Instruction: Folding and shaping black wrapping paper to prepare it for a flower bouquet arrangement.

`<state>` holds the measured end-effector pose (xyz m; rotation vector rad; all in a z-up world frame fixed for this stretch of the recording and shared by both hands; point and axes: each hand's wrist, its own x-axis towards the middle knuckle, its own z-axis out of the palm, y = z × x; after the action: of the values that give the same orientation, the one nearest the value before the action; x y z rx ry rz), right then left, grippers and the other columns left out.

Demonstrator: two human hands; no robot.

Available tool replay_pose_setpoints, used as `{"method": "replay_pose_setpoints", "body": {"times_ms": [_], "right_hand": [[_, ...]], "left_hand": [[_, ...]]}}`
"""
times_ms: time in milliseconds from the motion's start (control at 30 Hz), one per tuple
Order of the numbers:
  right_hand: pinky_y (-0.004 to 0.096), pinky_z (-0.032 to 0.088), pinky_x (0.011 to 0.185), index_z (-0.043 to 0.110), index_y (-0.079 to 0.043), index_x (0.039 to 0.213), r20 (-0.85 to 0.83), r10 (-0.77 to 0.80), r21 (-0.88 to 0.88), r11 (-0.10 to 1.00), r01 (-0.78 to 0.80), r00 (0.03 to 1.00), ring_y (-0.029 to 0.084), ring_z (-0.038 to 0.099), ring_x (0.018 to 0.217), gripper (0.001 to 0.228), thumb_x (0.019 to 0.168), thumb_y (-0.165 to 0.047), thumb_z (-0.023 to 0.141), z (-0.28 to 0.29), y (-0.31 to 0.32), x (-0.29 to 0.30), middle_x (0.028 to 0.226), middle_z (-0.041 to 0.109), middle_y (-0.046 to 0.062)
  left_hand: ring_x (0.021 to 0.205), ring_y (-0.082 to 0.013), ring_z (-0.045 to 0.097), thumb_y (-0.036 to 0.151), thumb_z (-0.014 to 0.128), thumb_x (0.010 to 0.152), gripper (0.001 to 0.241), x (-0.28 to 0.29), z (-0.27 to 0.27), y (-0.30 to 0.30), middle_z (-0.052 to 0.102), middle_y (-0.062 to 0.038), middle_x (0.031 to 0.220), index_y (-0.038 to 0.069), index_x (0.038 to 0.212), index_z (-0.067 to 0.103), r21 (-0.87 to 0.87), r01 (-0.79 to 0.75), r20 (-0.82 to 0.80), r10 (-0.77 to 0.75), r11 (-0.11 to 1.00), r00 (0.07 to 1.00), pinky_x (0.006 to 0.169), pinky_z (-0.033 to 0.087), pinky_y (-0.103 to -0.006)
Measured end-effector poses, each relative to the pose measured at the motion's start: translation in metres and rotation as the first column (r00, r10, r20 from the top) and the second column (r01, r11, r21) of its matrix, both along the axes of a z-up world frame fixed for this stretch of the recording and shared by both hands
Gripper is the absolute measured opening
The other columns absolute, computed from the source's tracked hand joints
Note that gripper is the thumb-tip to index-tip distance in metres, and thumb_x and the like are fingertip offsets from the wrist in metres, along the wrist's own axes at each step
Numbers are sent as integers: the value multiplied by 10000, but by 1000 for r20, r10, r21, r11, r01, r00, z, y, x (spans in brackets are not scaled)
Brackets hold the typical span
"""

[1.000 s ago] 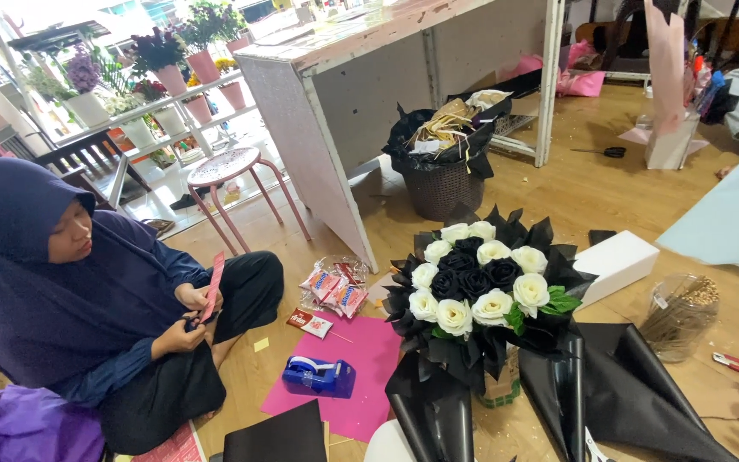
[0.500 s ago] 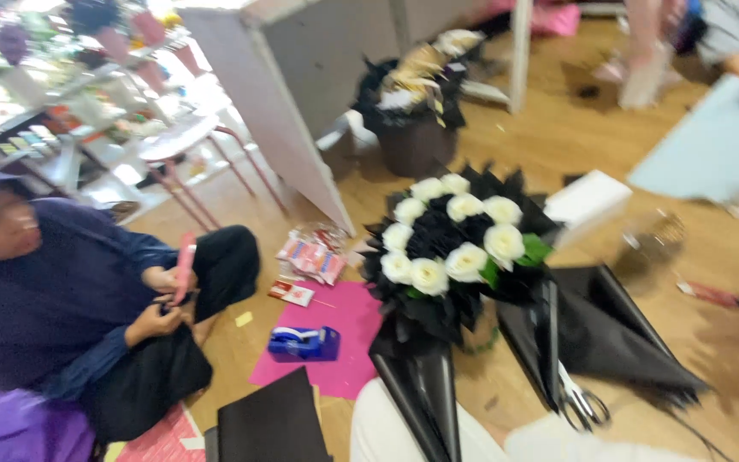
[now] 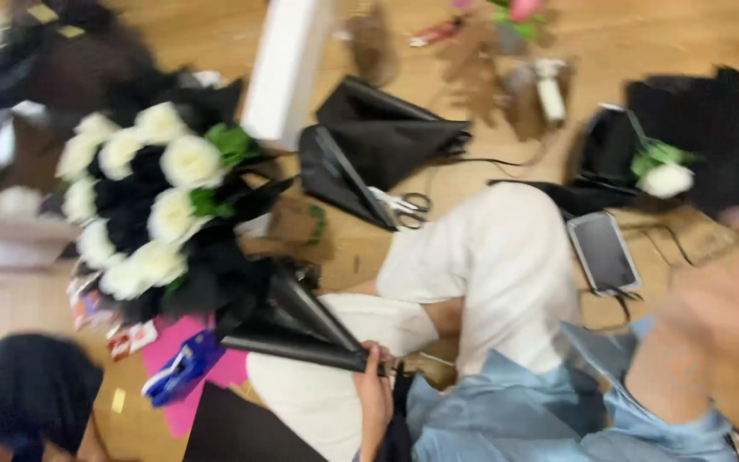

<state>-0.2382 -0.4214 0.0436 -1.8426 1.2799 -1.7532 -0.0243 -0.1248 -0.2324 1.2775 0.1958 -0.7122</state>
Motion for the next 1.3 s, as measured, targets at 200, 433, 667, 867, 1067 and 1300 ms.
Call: {"method": "replay_pose_setpoints", "body": {"times_ms": [200,433,667,867,1067,1300], "right_hand": [[236,411,586,515,-51,913,252,-131,456,890,2,959,123,463,649,166,899,51,385,-247,6,-67,844,523,67],[573,189,990,324,-92,1354,-702,134,484,811,329,699,467,203,1232,703,792,-463,528,-281,27,-78,1350,222,314],[580,94,1033,514,-147,1301,-768,120,430,824,368,629,401,129,1344,586,794,-442,508,-286,27,-67,1475,211,204],[590,178,995,481,-86,1221,-671,135,468,840,275,729,454,247,1258,456,802,-248,555,-275,37,-66,1379,264,289],[366,318,877,648,-24,886,-224,83,579,813,64,971,269,477,949,174,819,-43,489,-256,54,-30,925,598,109],[438,345,897,523,-41,1024,-416,238,381,922,-70,877,336,427,1024,341,711,46,421,-208,88,19,1094,442,188]], "left_hand": [[732,-153,516,14,572,823,109,5,-1,7,512,-73,821,43,921,534,-36,-62,-98,58,997,993,680,469,-239],[676,-114,498,33,548,843,70,2,20,-4,500,-43,792,70,898,524,51,-4,-69,7,999,998,653,441,-221],[651,-116,496,42,545,840,89,1,28,-7,497,-50,761,87,908,512,79,6,-69,-1,997,998,596,425,-203],[679,-116,493,50,547,839,93,0,29,-7,485,-41,766,82,917,510,74,16,-41,-13,997,999,629,420,-217],[589,-92,421,119,545,854,61,-1,30,-7,462,-19,704,113,899,504,85,52,-17,-50,995,999,602,372,-227],[592,-136,443,308,441,915,268,7,13,3,502,-64,697,52,924,523,-67,29,-121,-37,997,992,611,403,-249]]}}
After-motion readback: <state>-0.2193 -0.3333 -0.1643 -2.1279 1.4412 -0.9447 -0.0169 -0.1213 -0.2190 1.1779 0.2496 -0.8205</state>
